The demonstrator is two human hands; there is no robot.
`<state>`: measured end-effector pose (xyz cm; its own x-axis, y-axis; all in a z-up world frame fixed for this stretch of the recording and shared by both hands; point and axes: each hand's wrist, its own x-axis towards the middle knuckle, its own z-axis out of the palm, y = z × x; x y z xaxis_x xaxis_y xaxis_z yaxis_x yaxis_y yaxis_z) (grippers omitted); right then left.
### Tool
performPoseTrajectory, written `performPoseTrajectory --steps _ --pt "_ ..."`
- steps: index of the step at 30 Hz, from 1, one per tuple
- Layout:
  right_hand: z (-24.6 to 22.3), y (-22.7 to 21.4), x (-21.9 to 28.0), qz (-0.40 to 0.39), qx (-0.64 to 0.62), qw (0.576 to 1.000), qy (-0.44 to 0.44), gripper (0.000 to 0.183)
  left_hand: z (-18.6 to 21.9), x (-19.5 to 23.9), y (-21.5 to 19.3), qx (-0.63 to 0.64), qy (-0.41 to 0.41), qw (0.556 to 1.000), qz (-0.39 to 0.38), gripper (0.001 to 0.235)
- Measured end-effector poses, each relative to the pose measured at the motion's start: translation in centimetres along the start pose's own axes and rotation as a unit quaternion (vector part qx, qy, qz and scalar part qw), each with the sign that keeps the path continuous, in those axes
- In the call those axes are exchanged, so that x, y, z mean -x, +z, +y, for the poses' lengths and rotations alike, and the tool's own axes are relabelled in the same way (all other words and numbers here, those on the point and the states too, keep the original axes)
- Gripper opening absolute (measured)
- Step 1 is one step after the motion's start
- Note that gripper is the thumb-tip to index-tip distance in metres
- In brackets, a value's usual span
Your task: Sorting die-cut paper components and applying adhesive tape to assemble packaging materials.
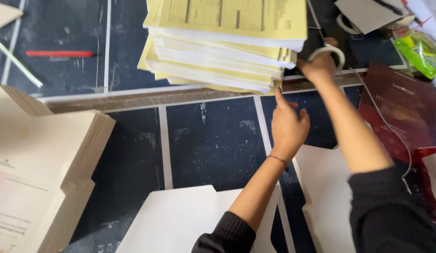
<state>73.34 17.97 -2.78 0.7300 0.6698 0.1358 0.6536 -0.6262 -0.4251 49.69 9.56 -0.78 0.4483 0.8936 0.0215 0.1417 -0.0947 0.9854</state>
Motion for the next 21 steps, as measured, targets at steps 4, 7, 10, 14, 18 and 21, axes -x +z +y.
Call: performPoseTrajectory --steps 4,7,10,14,18,21 --pt "3.6 -3.5 6.1 -0.039 -0.259 0.965 0.019 0.074 0.9 0.0 0.6 0.137 -0.123 0.983 -0.021 0.102" --pt "3.4 -6.7 12.8 -0.119 -0.27 0.95 0.105 0.073 2.2 0.4 -0.1 0.183 -0.127 0.974 -0.047 0.113" --pt "11.5 -4.9 14.0 -0.141 -0.214 0.966 0.029 0.057 2.4 0.8 0.0 0.144 -0.124 0.98 -0.058 0.134" --pt "10.6 -5.6 14.7 -0.237 -0.312 0.919 0.035 0.061 1.0 0.3 0.5 0.095 -0.069 0.993 0.013 0.113" --pt "10.5 -4.9 10.4 -0.131 -0.363 0.922 0.024 0.039 1.8 0.8 0.3 0.124 -0.078 0.986 -0.077 0.101" --pt "9.0 -4.7 8.0 -0.127 -0.419 0.899 -0.009 0.04 1.7 0.9 0.8 0.119 -0.07 0.987 -0.084 0.103"
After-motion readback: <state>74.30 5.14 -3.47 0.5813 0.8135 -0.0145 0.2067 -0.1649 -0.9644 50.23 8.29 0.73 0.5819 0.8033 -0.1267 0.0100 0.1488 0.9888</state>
